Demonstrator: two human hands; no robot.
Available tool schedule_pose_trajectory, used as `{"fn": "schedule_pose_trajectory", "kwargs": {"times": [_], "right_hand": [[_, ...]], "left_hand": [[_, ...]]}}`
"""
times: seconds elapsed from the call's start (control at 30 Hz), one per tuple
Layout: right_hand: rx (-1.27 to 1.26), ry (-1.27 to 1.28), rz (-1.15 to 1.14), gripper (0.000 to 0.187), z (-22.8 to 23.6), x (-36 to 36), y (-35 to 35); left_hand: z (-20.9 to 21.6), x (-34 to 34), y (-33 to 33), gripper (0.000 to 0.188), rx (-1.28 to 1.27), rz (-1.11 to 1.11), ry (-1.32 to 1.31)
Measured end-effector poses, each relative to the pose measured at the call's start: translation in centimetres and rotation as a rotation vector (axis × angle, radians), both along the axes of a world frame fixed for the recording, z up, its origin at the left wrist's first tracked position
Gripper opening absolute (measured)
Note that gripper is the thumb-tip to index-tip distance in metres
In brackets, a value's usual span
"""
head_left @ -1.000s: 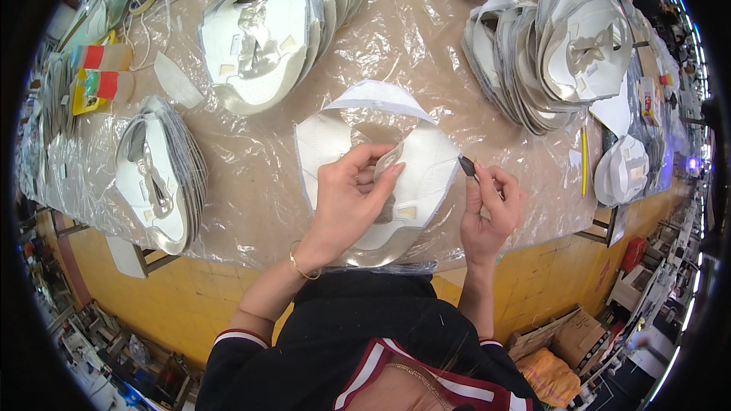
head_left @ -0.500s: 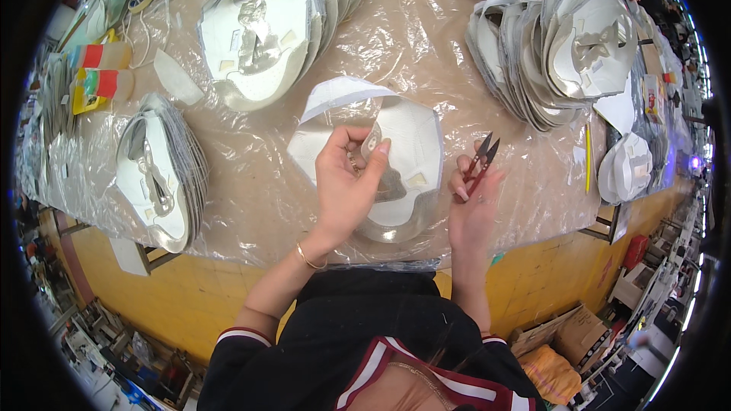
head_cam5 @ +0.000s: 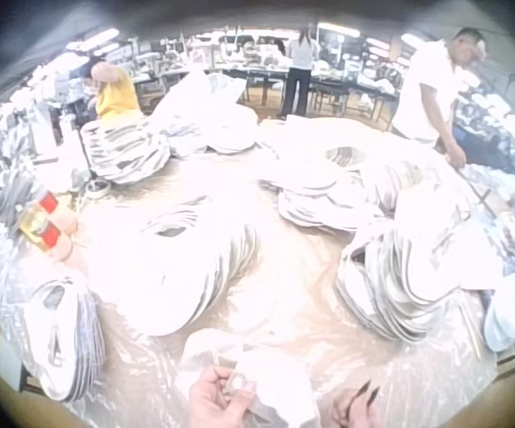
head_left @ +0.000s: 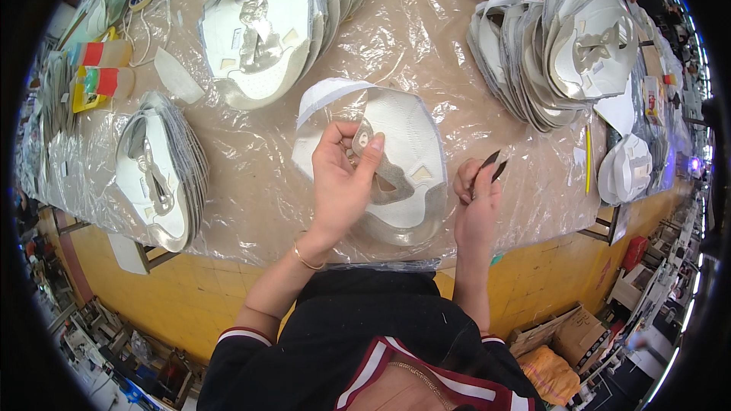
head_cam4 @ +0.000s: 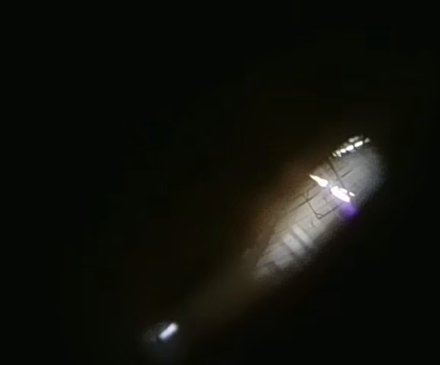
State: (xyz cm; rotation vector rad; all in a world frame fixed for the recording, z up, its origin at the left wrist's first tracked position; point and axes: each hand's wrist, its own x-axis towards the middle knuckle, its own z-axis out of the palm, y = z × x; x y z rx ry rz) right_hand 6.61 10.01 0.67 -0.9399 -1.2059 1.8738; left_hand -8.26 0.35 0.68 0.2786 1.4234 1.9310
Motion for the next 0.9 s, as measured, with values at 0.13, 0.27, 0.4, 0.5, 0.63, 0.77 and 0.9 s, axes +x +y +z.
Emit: {"fn": "schedule_pose_trajectory", "kwargs": {"times": [0.13, 0.27, 0.4, 0.5, 0.63, 0.77, 0.9], "right_hand": [[0.415, -0.23, 0.204, 0.05, 0.5, 1.0, -0.1], [0.638, -0.304, 0.201, 0.039, 0.6, 1.5, 0.1], [0.703, -0.364, 0.201, 0.03, 0.7, 1.9, 0.4], [0.688, -0.379, 0.181, 0.024, 0.7, 1.9, 0.5], [0.758, -0.375, 0.096, 0.02, 0.7, 2.0, 0.3], [0.707, -0.397, 0.084, 0.019, 0.5, 2.0, 0.0], [0.227, -0.051, 0.007, 0.029, 0.6, 2.0, 0.2]], "left_hand": [[0.6, -0.6, -0.2, 0.02, -0.045, -0.054, -0.118], [1.1, -0.8, -0.3, 0.021, -0.07, -0.092, -0.122], [1.2, -0.7, -0.3, 0.022, -0.039, -0.116, -0.127], [1.1, -0.5, -0.3, 0.022, -0.026, -0.125, -0.125], [0.9, -0.2, -0.2, 0.022, -0.044, -0.096, -0.114], [1.0, -0.1, -0.2, 0.022, -0.041, -0.078, -0.114], [1.0, -0.1, -0.1, 0.021, -0.034, -0.054, -0.106]]}}
